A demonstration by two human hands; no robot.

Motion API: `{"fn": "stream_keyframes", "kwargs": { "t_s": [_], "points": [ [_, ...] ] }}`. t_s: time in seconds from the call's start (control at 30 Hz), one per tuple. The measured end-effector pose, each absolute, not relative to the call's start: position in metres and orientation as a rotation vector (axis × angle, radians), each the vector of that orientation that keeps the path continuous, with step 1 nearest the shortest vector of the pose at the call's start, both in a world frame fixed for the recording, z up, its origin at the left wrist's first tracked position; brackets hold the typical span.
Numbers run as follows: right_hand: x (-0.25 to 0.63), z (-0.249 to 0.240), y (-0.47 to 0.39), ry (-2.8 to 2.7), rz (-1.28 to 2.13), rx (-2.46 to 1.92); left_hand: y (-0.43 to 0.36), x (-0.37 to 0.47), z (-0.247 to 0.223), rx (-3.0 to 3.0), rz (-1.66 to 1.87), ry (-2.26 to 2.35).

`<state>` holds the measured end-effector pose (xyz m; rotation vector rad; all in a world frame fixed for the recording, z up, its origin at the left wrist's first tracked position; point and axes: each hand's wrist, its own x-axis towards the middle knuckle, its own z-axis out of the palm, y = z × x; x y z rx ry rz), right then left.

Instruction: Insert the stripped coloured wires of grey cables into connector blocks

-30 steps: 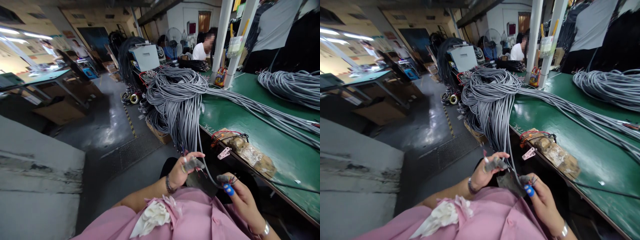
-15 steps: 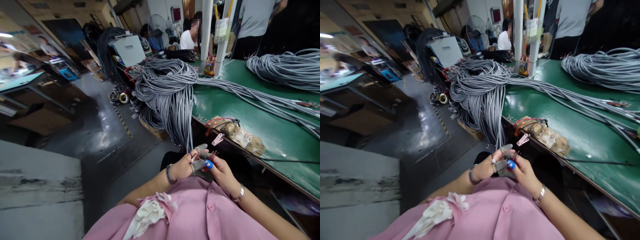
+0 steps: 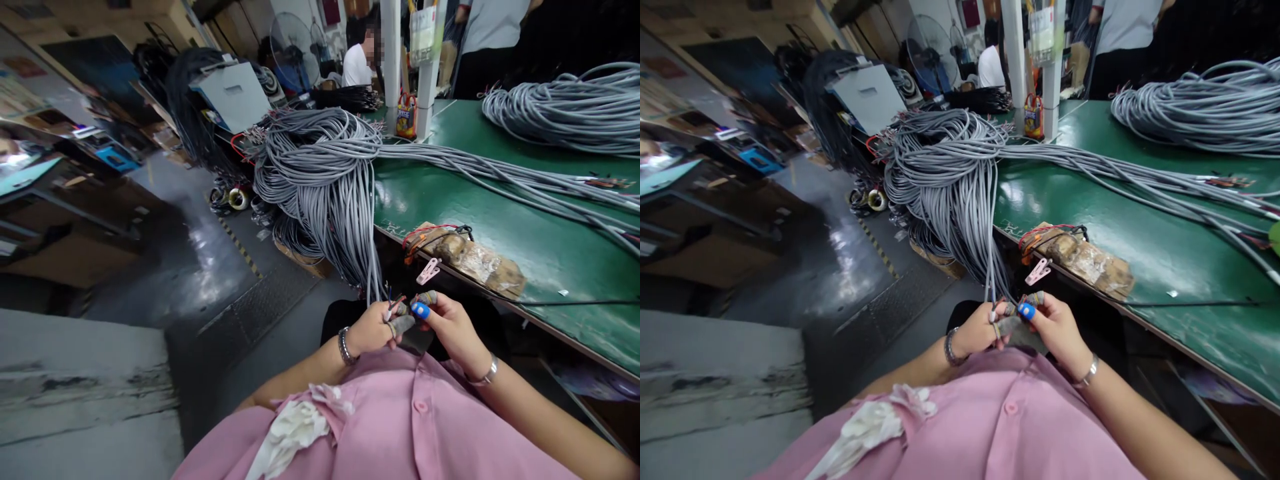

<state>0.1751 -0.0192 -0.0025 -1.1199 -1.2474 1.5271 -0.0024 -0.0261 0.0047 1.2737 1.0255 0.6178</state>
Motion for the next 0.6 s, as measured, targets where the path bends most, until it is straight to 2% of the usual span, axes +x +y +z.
{"fn": "stream_keyframes", "kwargs": {
  "t_s": [0.6],
  "points": [
    [0.166,-0.006,-0.022,-1.205,1.563,-1.010,-0.019,0.012,-0.003,0.747,1.085,1.144]
  ]
}}
